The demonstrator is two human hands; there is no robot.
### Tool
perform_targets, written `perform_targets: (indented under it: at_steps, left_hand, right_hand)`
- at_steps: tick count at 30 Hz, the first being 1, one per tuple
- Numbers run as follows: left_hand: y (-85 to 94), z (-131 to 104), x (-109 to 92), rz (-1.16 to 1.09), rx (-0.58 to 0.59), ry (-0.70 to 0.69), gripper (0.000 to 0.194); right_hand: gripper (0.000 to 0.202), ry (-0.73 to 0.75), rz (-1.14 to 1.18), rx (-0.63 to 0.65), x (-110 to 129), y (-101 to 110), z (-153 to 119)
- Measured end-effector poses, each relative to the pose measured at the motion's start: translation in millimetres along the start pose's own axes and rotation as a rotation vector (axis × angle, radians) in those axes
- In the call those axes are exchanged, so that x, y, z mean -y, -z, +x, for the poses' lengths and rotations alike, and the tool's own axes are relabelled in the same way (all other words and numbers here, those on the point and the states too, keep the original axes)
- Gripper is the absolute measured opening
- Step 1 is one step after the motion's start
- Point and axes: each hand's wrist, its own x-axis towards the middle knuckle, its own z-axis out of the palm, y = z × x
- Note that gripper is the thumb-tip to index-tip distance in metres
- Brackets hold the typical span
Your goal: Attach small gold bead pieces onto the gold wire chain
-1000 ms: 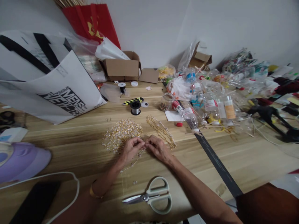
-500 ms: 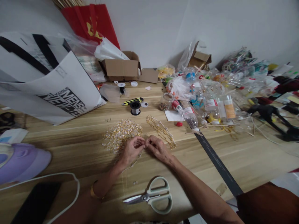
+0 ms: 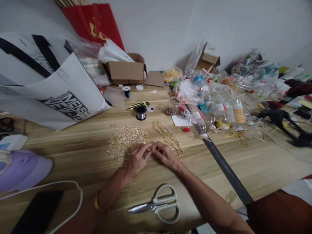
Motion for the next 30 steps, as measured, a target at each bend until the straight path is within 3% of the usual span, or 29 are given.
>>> perform_targets:
  at_steps: [3, 8, 30]
  left_hand:
    - [0.3, -1.7, 0.6, 0.043, 0.015, -0.019, 0.029]
    - [1.6, -1.5, -0.4, 0.087, 0.103, -0.07, 0.014]
    - [4.0, 1.8, -0.6, -0.009, 0.137, 0.018, 0.015]
  right_hand:
    - [0.014, -0.002, 0.009, 0.002, -1.6, 0.1, -0.2]
    - [0.015, -0.014, -0.023, 0.003, -0.3, 1.1, 0.1]
    - [0.014, -0.011, -0.024, -0.024, -1.9, -1.6, 0.3]
